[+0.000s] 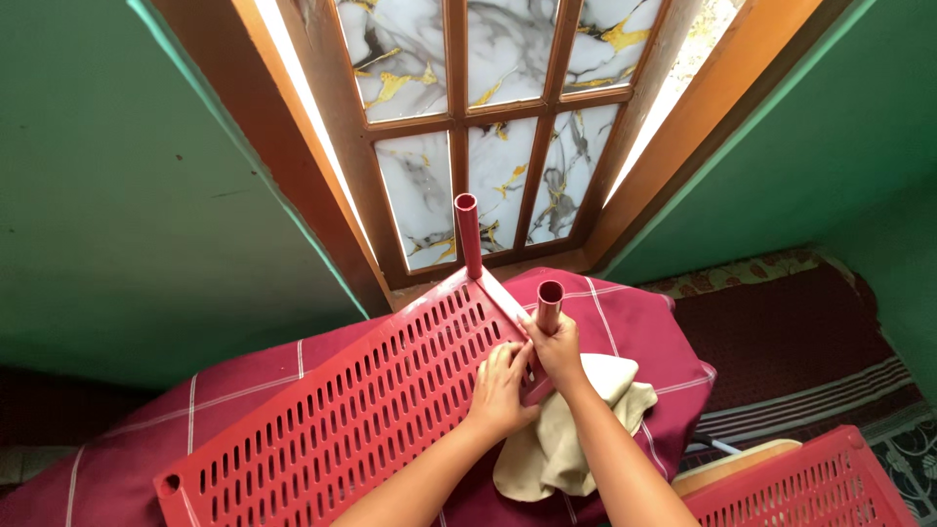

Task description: The person disassembles a red plastic stool by removing the legs from the seat. They then wipe the seat with a cloth. The legs are placed on a nearby wooden tray.

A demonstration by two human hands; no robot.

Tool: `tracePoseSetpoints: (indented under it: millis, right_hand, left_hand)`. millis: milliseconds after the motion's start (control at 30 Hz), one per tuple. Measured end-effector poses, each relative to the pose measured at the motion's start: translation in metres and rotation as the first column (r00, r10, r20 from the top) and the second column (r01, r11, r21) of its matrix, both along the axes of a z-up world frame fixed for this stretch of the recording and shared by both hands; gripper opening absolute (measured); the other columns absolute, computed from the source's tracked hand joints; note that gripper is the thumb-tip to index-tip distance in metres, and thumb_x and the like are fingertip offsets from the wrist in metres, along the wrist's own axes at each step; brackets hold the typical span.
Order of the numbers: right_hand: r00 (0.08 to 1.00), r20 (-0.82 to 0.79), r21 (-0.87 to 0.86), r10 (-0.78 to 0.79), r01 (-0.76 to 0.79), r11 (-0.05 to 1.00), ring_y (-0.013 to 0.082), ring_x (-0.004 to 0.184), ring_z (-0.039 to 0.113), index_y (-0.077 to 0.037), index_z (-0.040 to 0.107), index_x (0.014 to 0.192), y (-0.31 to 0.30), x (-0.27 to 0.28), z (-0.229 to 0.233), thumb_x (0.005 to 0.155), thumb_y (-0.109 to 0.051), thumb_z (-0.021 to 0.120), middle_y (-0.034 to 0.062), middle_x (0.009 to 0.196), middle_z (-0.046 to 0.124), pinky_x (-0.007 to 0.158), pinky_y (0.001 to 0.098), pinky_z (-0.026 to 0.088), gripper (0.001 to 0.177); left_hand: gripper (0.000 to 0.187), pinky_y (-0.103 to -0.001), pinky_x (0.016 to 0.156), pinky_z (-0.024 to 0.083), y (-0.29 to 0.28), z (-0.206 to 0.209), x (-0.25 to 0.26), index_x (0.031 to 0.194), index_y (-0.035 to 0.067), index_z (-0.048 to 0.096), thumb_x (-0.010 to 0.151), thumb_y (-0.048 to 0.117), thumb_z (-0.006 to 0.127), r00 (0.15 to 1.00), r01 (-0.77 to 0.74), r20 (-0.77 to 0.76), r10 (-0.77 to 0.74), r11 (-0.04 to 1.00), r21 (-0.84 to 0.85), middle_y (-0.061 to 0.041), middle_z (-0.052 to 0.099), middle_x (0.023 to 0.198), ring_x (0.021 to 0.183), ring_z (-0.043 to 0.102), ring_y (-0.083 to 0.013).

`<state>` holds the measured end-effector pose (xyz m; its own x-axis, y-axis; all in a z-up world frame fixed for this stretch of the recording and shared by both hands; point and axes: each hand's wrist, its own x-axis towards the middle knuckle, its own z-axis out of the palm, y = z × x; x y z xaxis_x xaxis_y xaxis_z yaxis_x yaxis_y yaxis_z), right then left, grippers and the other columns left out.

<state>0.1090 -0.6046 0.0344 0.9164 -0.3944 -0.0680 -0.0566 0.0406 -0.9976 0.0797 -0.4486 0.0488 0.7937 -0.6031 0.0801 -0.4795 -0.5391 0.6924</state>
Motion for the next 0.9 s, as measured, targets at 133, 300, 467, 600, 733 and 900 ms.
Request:
tracePoseSetpoints:
  millis: [133, 300, 467, 600, 733, 900]
  right_hand:
    - [0.995, 0.095, -0.016, 0.042, -0.040, 0.999, 0.0030, 0.059, 0.049, -0.006, 0.059, 0.074, 0.020, -0.022, 0.014, 0.092, -0.010, 0.076, -0.0065, 0.065, 0.056, 0.053, 0.0244, 0.042, 0.025]
    - [0.994, -0.101, -0.240, 0.029, -0.053, 0.969, 0.0049, 0.053, 0.044, -0.004, 0.056, 0.066, 0.055, -0.078, 0.024, 0.091, -0.013, 0.079, -0.0023, 0.058, 0.051, 0.048, 0.0261, 0.038, 0.035]
    - [0.995, 0.083, -0.200, 0.058, -0.041, 0.979, 0.0034, 0.059, 0.045, -0.005, 0.056, 0.073, 0.093, -0.145, 0.024, 0.092, -0.010, 0.077, -0.0047, 0.063, 0.051, 0.053, 0.0227, 0.042, 0.029]
    - [0.988, 0.125, -0.303, 0.087, -0.046, 0.952, 0.0042, 0.056, 0.050, -0.005, 0.060, 0.075, 0.098, -0.169, 0.016, 0.090, -0.010, 0.076, -0.0038, 0.061, 0.056, 0.052, 0.0216, 0.044, 0.023]
    - [0.987, 0.084, -0.144, 0.137, -0.124, 0.982, 0.0050, 0.052, 0.058, -0.005, 0.059, 0.075, 0.097, -0.169, 0.002, 0.091, -0.009, 0.073, -0.0027, 0.060, 0.062, 0.048, 0.0222, 0.046, 0.022]
    - [0.949, 0.160, -0.246, 0.272, -0.228, 0.942, 0.0039, 0.057, 0.055, -0.004, 0.061, 0.077, 0.077, -0.163, -0.007, 0.093, -0.005, 0.074, -0.0029, 0.064, 0.060, 0.051, 0.0223, 0.045, 0.021]
  left_hand:
    - [0.106, -0.051, 0.109, 0.034, 0.029, 0.013, -0.010, 0.152, 0.006, 0.039, 0.059, 0.023, 0.088, 0.997, 0.068, 0.022, -0.069, 0.997, 0.046, -0.016, 0.048, 0.131, 0.133, 0.041, -0.0361]
    - [0.102, -0.050, 0.111, 0.035, 0.076, 0.026, -0.050, 0.149, 0.006, 0.044, 0.058, 0.019, 0.087, 0.987, 0.158, 0.031, -0.160, 0.985, 0.067, -0.016, 0.052, 0.130, 0.134, 0.042, -0.0357]
    - [0.097, -0.052, 0.119, 0.030, 0.117, 0.025, -0.097, 0.148, 0.008, 0.046, 0.061, 0.020, 0.086, 0.965, 0.259, -0.085, -0.248, 0.953, 0.156, -0.016, 0.048, 0.139, 0.141, 0.038, -0.0374]
    - [0.100, -0.062, 0.121, 0.015, 0.112, 0.012, -0.112, 0.149, 0.010, 0.047, 0.061, 0.030, 0.092, 0.989, 0.140, 0.024, -0.143, 0.986, 0.096, -0.020, 0.032, 0.157, 0.150, 0.022, -0.0449]
    - [0.111, -0.072, 0.116, 0.004, 0.090, -0.001, -0.113, 0.150, 0.018, 0.045, 0.056, 0.048, 0.095, 0.997, 0.070, -0.023, -0.067, 0.987, 0.146, -0.018, 0.018, 0.163, 0.151, 0.008, -0.0475]
    - [0.109, -0.073, 0.118, 0.005, 0.088, -0.015, -0.117, 0.150, 0.019, 0.047, 0.055, 0.048, 0.093, 0.994, 0.029, 0.098, -0.047, 0.984, 0.174, -0.015, 0.023, 0.165, 0.153, 0.011, -0.0463]
